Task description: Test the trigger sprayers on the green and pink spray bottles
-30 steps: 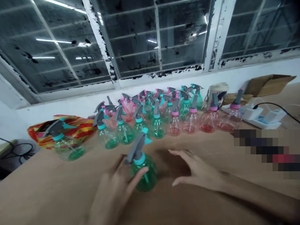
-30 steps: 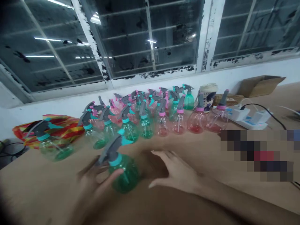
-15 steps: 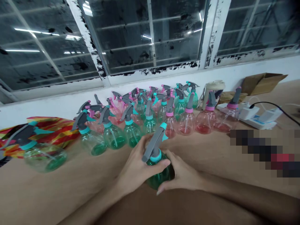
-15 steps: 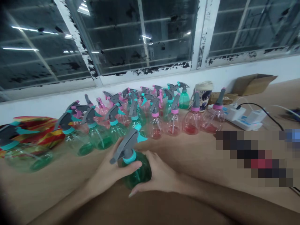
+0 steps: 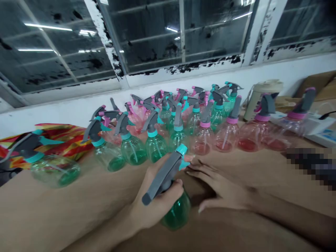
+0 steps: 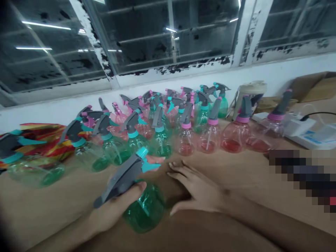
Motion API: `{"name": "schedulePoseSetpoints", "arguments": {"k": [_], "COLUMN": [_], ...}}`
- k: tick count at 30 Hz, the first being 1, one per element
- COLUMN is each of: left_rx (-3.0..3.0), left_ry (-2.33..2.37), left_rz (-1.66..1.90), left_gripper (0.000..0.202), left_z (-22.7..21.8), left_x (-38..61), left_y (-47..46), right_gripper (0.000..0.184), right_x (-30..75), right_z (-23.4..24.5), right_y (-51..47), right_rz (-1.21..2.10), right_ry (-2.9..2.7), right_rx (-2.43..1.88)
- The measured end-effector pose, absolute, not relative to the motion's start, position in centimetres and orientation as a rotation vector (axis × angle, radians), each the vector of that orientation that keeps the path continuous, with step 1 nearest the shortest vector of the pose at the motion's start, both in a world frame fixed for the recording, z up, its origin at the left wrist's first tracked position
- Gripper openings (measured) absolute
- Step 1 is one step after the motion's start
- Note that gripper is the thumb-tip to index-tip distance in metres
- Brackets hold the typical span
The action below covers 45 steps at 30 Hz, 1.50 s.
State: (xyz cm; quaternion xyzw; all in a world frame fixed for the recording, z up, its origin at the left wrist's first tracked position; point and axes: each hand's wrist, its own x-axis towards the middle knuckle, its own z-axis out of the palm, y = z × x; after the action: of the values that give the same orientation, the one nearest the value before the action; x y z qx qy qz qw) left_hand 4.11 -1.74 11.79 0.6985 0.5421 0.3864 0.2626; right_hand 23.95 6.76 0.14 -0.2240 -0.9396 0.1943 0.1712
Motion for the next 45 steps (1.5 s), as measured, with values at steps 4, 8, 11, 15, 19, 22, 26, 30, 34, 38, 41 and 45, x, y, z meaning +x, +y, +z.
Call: {"name": "schedulePoseSetpoints", "arguments": {"k": [4,8,11,15,19,22,26,30,34,38,41,45], "left_rx": [1.912,1.907,1.907,1.935,1.915,1.894,1.859,1.868,1.861,1.868,1.880,1.853], "left_ry": [1.456,1.429,1.418,1.429,1.440,1.425,1.339,1.414,1.450,1.465,1.466,1.458], "left_rz": [1.017,1.039,1.023,1.060,1.067,1.094,1.171,1.117,1.096,1.134,1.137,1.110], "left_gripper": [0.021,0.027,0.028,0.028,0.029,0.024,0.015,0.019,0.027,0.024,0.024,0.029], "left_z": [12.0,11.7,11.5,11.6,11.7,11.4,11.2,11.5,11.6,11.4,11.4,11.5], "left_x": [3.4,2.9,2.7,2.5,2.5,2.5,2.3,2.2,2.3,2.5,2.5,2.3], "left_y": [-1.4,-1.0,-0.9,-0.9,-0.9,-0.9,-0.9,-1.1,-1.1,-1.2,-1.3,-1.3], "right_gripper": [0.067,0.054,0.049,0.045,0.044,0.043,0.044,0.044,0.043,0.043,0.043,0.043], "right_x": [24.5,24.1,24.0,24.0,24.0,24.0,24.2,24.2,24.2,24.2,24.2,24.2], "right_z": [0.3,0.7,0.4,0.0,-0.1,0.0,-0.1,-0.2,-0.2,-0.1,0.1,0.1], "right_y": [6.8,6.3,6.2,6.1,6.1,6.2,6.2,6.2,6.2,6.2,6.2,6.2], "right_rz": [0.439,0.337,0.260,0.201,0.186,0.181,0.157,0.165,0.193,0.208,0.218,0.222], "right_ry": [-2.689,-2.712,-2.707,-2.661,-2.646,-2.641,-2.663,-2.651,-2.631,-2.612,-2.630,-2.628], "right_rx": [-0.677,-0.761,-0.790,-0.795,-0.799,-0.804,-0.789,-0.781,-0.772,-0.756,-0.757,-0.756]}}
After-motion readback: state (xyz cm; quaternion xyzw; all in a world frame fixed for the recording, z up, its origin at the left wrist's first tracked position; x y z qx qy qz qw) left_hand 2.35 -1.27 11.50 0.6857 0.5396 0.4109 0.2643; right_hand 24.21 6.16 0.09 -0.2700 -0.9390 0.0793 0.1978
